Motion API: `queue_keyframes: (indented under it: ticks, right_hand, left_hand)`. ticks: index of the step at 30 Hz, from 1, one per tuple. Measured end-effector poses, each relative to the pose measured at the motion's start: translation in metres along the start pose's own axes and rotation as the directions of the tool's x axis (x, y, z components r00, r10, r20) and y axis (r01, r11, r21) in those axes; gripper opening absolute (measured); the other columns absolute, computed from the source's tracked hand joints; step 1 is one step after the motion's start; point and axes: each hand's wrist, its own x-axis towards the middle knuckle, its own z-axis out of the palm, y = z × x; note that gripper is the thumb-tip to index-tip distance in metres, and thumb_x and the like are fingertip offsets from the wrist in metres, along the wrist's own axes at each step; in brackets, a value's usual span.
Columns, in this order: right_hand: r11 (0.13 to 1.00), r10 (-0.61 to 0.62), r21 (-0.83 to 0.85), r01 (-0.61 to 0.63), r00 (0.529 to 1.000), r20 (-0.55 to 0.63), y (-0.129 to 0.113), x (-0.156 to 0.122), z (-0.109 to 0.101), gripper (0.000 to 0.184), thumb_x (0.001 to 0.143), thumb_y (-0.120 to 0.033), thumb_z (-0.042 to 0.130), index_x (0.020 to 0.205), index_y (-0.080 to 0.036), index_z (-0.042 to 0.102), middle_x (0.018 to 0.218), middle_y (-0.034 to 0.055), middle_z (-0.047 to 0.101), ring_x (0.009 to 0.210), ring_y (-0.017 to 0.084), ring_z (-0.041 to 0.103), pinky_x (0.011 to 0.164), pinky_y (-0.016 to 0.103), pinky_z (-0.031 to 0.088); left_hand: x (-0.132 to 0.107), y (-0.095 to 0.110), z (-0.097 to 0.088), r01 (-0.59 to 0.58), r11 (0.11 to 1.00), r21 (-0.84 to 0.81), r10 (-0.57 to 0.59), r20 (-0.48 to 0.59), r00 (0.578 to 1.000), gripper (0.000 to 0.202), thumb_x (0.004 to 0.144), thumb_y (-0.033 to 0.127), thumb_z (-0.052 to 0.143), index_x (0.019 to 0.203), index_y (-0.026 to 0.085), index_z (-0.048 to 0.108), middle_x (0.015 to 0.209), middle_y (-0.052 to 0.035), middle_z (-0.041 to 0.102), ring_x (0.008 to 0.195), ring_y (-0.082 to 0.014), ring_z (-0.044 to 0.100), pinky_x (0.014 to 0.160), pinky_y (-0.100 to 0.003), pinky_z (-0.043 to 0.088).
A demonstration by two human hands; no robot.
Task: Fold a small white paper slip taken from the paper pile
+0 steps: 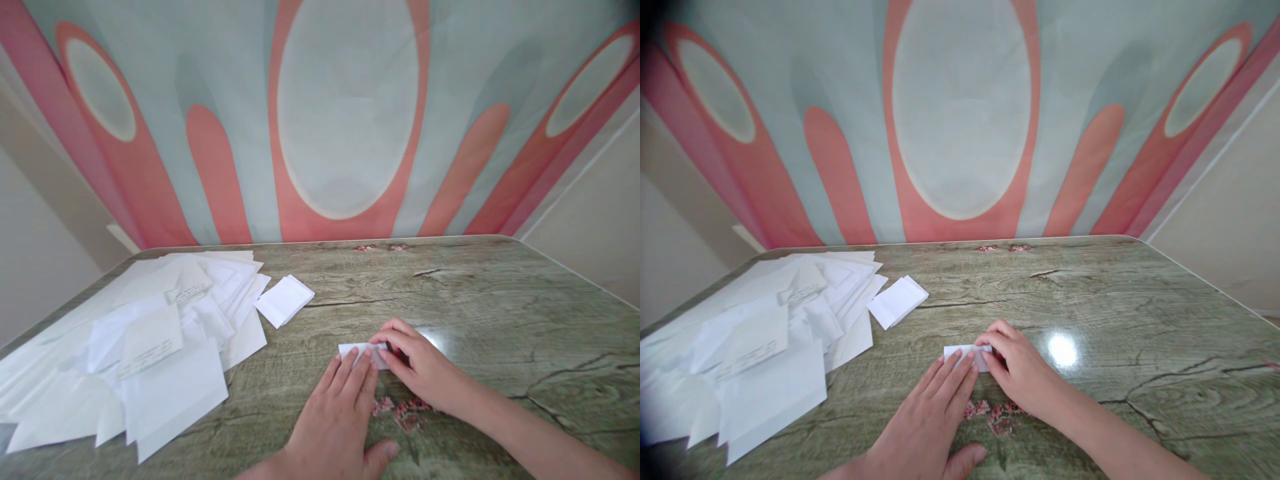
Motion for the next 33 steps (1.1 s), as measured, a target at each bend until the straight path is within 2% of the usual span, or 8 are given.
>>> queue_keyframes:
  ticks: [11, 19, 26, 29, 33]
  right_hand:
    - [1.0, 0.003, -0.002, -0.003, 1.0, 0.007, 0.0012, -0.0001, 0.0004, 0.02, 0.09, -0.016, 0.043, 0.1, -0.022, 0.06, 0.095, 0.0044, 0.055, 0.088, 0.017, 0.055, 0.08, 0.031, 0.045]
    - [0.999, 0.034, -0.005, -0.034, 0.999, -0.022, 0.0062, 0.0002, 0.0012, 0.011, 0.088, -0.022, 0.049, 0.093, -0.021, 0.059, 0.09, 0.003, 0.054, 0.075, 0.015, 0.054, 0.067, 0.028, 0.045]
    - [0.999, 0.035, -0.013, -0.036, 0.999, -0.036, 0.0066, 0.0009, 0.0016, 0.01, 0.088, -0.02, 0.049, 0.089, -0.02, 0.06, 0.086, 0.0017, 0.053, 0.068, 0.013, 0.052, 0.064, 0.027, 0.045]
    - [1.0, 0.026, -0.002, -0.026, 0.999, -0.029, 0.0069, 0.0008, -0.0014, 0.011, 0.086, -0.023, 0.054, 0.094, -0.02, 0.06, 0.09, 0.0025, 0.053, 0.071, 0.014, 0.053, 0.067, 0.028, 0.046]
    - [0.999, -0.038, 0.001, 0.038, 0.999, 0.002, 0.0071, 0.0029, -0.0079, 0.021, 0.083, -0.026, 0.06, 0.104, -0.022, 0.061, 0.101, 0.0043, 0.054, 0.091, 0.017, 0.055, 0.081, 0.031, 0.046]
  left_hand:
    - [-0.0007, 0.0, -0.0003, 0.007, 1.0, -0.017, -0.007, 0.005, 1.0, 0.075, 0.089, 0.059, 0.033, 0.145, 0.012, 0.016, 0.152, -0.0104, 0.014, 0.14, -0.0272, 0.006, 0.113, -0.042, 0.015]
    - [-0.0005, -0.0003, -0.0006, 0.011, 0.998, -0.055, -0.011, 0.008, 1.0, 0.076, 0.089, 0.06, 0.033, 0.145, 0.012, 0.015, 0.152, -0.0117, 0.013, 0.139, -0.0276, 0.007, 0.113, -0.042, 0.015]
    - [-0.0006, -0.0006, -0.0024, 0.019, 0.998, -0.064, -0.017, 0.028, 0.999, 0.076, 0.089, 0.062, 0.027, 0.145, 0.01, 0.018, 0.152, -0.0128, 0.014, 0.139, -0.0279, 0.007, 0.113, -0.042, 0.015]
    - [0.0011, -0.0021, -0.0031, 0.014, 0.999, -0.051, -0.012, 0.023, 1.0, 0.077, 0.089, 0.061, 0.031, 0.145, 0.011, 0.015, 0.152, -0.0122, 0.014, 0.139, -0.0276, 0.008, 0.113, -0.041, 0.015]
    - [0.0061, -0.0055, -0.0062, 0.042, 0.998, -0.051, -0.043, -0.006, 0.999, 0.075, 0.089, 0.061, 0.031, 0.145, 0.013, 0.018, 0.152, -0.0108, 0.016, 0.139, -0.0276, 0.01, 0.113, -0.041, 0.015]
